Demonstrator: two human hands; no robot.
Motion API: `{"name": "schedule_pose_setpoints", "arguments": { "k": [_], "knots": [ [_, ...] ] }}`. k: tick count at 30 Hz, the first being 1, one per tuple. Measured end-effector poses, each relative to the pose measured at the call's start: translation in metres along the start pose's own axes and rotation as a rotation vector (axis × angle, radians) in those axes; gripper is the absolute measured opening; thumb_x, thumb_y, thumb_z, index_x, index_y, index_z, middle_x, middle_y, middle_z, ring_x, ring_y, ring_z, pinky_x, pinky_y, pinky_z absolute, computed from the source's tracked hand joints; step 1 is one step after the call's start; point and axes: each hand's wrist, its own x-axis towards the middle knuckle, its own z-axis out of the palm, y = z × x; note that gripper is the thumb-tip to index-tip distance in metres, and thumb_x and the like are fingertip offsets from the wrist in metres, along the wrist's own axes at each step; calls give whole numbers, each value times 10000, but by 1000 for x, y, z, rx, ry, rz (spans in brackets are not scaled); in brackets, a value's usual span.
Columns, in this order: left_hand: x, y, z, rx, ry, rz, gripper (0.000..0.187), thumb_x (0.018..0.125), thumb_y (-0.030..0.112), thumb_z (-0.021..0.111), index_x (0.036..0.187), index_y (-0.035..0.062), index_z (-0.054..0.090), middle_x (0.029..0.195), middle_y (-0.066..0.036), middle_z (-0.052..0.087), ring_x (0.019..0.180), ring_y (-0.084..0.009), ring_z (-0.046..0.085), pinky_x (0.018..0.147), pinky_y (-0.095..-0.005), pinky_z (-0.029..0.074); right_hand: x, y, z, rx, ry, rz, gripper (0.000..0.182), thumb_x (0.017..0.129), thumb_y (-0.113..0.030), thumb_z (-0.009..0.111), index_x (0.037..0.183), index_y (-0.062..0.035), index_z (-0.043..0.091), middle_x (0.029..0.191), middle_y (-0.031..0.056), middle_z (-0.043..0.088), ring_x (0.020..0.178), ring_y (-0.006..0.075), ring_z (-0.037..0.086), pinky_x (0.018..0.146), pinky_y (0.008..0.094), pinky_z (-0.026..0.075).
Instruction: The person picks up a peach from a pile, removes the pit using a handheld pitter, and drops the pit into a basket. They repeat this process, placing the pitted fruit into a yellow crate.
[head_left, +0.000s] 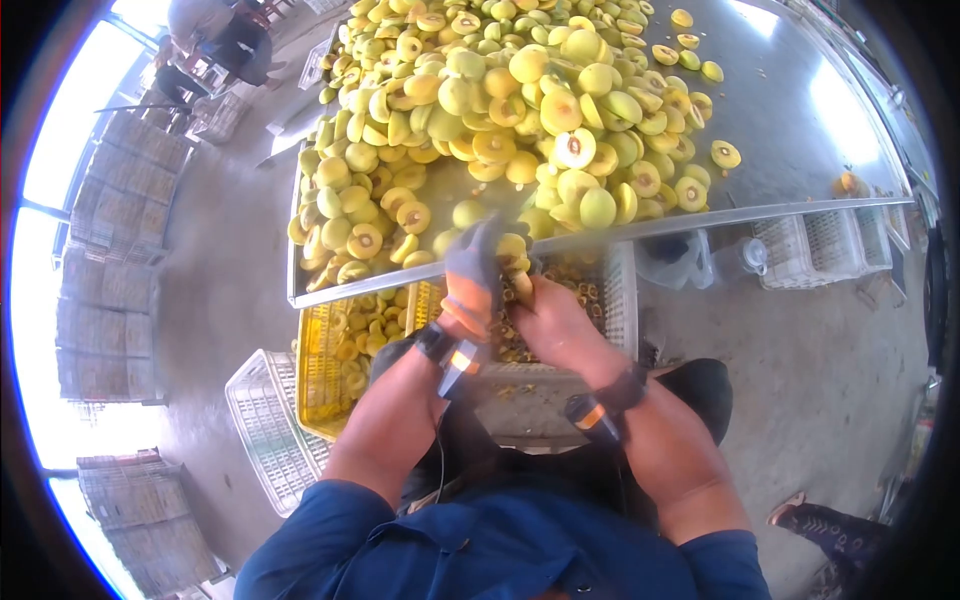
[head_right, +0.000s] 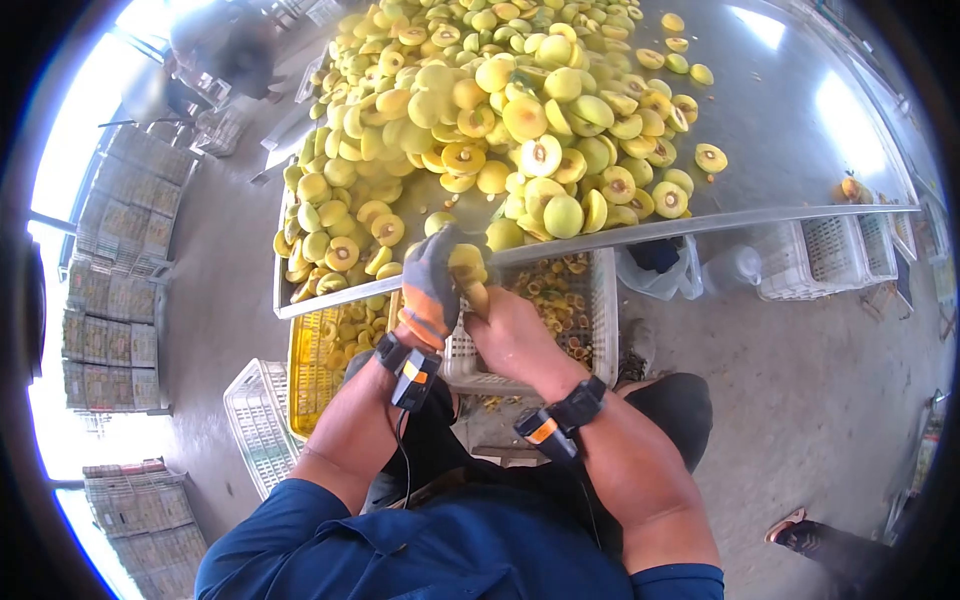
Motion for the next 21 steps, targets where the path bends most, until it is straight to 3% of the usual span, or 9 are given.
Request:
{"name": "schedule_pose_setpoints", "arguments": {
  "k": [1,4,7,12,13,16,17,20,21],
  "knots": [
    [1,1,-2,36,13,62,297,950,35,639,1238,12,704,1038,-175,761,908,-306,754,747,-361,608,3,-3,-2,91,-32,-103,210,1006,-163,612,1010,47,614,820,245,690,730,457,672,691,502,539],
    [0,-5,-2,-37,-2,112,298,936,26,649,1226,38,721,1017,-151,747,868,-309,741,733,-371,598,-5,-22,-18,735,-411,562,153,1038,-184,617,979,-47,582,738,53,576,559,201,550,523,377,449],
    [-5,-3,-3,-238,-75,41,300,922,38,664,1215,44,728,1027,-153,740,877,-326,737,750,-392,596,-12,-22,-17,912,-442,613,172,1047,-191,629,927,-109,537,710,-38,459,499,92,439,455,298,344],
    [-6,10,-17,-137,-102,183,331,890,37,676,1217,40,726,1057,-176,740,938,-373,733,813,-438,592,-24,-28,-28,673,-507,451,231,1080,-209,607,899,-72,569,621,-13,483,462,115,474,433,325,409],
    [-4,15,-25,-111,-118,121,360,874,6,682,1231,35,714,1106,-190,746,998,-400,732,861,-465,588,-27,-31,-31,610,-501,405,231,1080,-215,610,904,-71,573,614,-15,476,461,112,471,433,326,412],
    [-7,-1,-42,112,33,167,392,859,-28,692,1246,32,707,1155,-204,743,1048,-417,726,900,-478,586,-39,-20,-30,538,-486,545,224,1054,-222,627,933,-35,605,612,13,516,471,136,512,443,328,441],
    [-4,-7,-51,138,16,59,417,860,-49,682,1266,46,705,1182,-213,737,1065,-412,727,912,-475,592,-39,-13,-27,128,-451,555,266,1011,-238,655,930,14,629,646,65,587,499,177,570,461,348,468],
    [-32,-19,-99,310,50,21,332,929,-4,623,1221,83,754,1162,-191,741,1042,-369,735,915,-429,598,-52,53,-2,42,-449,653,325,965,-271,681,919,51,663,703,115,651,537,213,631,473,373,479],
    [-47,-43,-116,334,78,10,319,931,-7,622,1205,79,760,1151,-190,740,1042,-366,737,908,-416,599,-54,43,1,41,-425,652,379,944,-304,697,911,74,678,741,174,693,582,274,679,536,421,519]
  ]
}}
